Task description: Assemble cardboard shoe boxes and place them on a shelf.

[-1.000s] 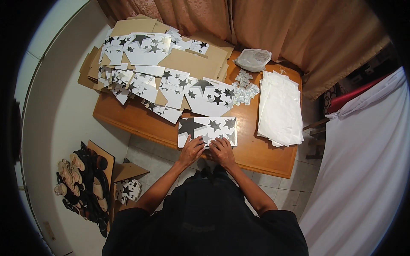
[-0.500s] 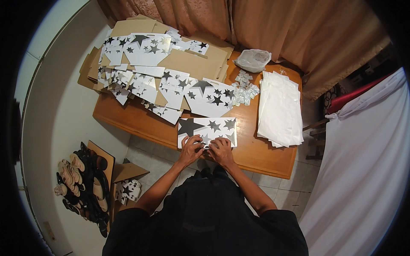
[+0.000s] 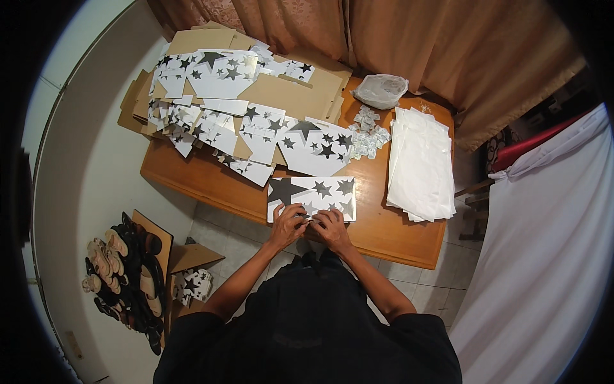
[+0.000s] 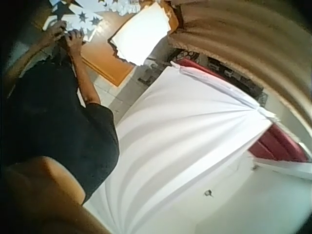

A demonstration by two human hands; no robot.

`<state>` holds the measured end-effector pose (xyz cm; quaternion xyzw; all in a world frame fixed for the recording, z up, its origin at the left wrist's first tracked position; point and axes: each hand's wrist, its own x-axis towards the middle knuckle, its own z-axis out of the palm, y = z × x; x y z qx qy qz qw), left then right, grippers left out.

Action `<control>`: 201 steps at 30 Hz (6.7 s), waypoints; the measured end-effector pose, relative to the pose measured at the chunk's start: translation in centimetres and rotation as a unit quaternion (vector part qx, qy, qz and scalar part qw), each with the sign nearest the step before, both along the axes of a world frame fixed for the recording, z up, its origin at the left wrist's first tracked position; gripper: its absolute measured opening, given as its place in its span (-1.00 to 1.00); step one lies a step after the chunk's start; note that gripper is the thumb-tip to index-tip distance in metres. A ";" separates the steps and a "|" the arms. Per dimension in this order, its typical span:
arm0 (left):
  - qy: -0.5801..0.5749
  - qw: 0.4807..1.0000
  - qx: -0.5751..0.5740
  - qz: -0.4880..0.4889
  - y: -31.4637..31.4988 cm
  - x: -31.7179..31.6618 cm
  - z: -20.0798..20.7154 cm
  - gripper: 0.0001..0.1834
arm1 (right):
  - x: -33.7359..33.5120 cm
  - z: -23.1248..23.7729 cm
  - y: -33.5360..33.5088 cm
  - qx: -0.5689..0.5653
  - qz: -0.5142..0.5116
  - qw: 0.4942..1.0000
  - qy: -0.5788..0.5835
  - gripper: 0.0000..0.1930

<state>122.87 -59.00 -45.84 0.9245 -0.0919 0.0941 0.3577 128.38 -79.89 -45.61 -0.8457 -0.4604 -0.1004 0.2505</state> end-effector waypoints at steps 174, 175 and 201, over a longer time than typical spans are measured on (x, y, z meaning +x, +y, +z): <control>-0.486 0.612 0.166 0.601 40.1 -97.1 52.8 -0.37 | -82.3 51.9 65.2 0.483 0.530 0.692 0.088 -0.36; -0.482 0.616 0.171 0.599 41.2 -98.2 53.3 -0.38 | -83.3 52.2 66.2 0.484 0.522 0.697 0.085 -0.36; -0.368 0.650 0.220 0.628 59.2 -107.5 50.3 -0.40 | -91.7 48.7 80.2 0.403 0.423 0.811 0.033 -0.35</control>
